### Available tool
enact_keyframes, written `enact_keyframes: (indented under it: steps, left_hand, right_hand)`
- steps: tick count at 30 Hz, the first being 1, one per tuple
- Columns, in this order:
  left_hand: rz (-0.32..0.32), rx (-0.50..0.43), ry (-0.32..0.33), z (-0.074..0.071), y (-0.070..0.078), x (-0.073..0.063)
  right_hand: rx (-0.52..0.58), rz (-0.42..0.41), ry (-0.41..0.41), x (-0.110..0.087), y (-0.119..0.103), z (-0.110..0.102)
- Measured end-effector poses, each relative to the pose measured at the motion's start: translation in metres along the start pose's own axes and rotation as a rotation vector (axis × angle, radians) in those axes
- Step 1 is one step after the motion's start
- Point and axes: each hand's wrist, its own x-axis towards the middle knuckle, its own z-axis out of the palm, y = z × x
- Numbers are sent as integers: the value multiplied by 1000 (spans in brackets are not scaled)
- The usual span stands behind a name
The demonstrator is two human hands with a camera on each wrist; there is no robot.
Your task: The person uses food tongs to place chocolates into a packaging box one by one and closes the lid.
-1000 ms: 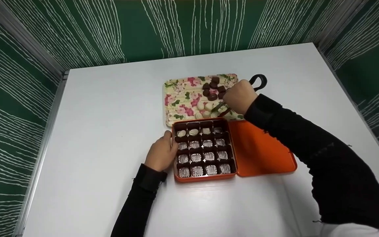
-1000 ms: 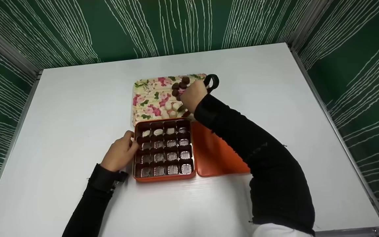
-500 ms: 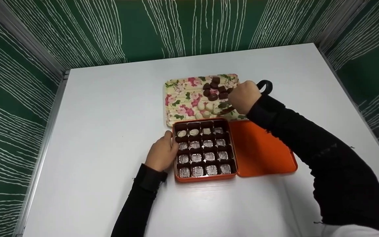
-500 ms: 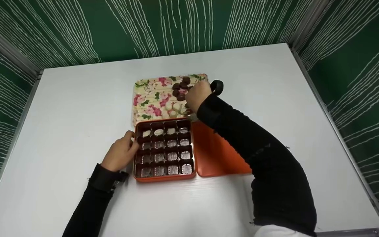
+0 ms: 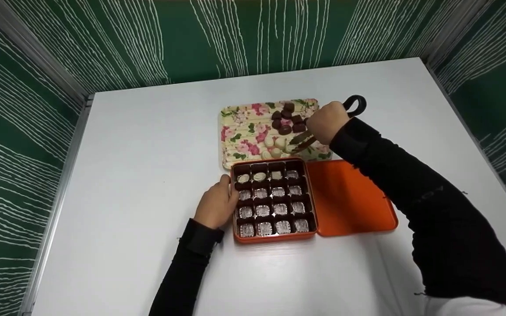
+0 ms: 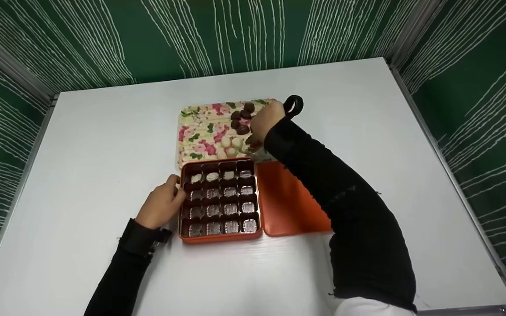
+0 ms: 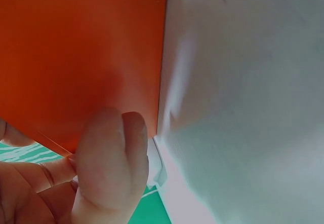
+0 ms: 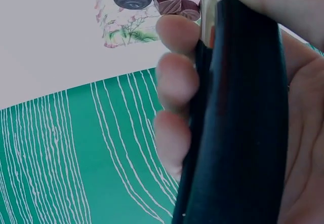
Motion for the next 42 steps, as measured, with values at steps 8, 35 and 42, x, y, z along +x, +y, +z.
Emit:
enact_keyframes:
  steps: [8, 35, 42]
  left_hand:
    - [-9, -11, -6, 0, 2, 0]
    - [2, 1, 7, -1, 3, -2]
    - [-2, -8, 6, -2, 3, -2]
  right_hand:
    - [60, -6, -87, 0, 7, 5]
    - [23, -132, 233, -64, -6, -39]
    - [-161, -141, 240, -61, -27, -40]
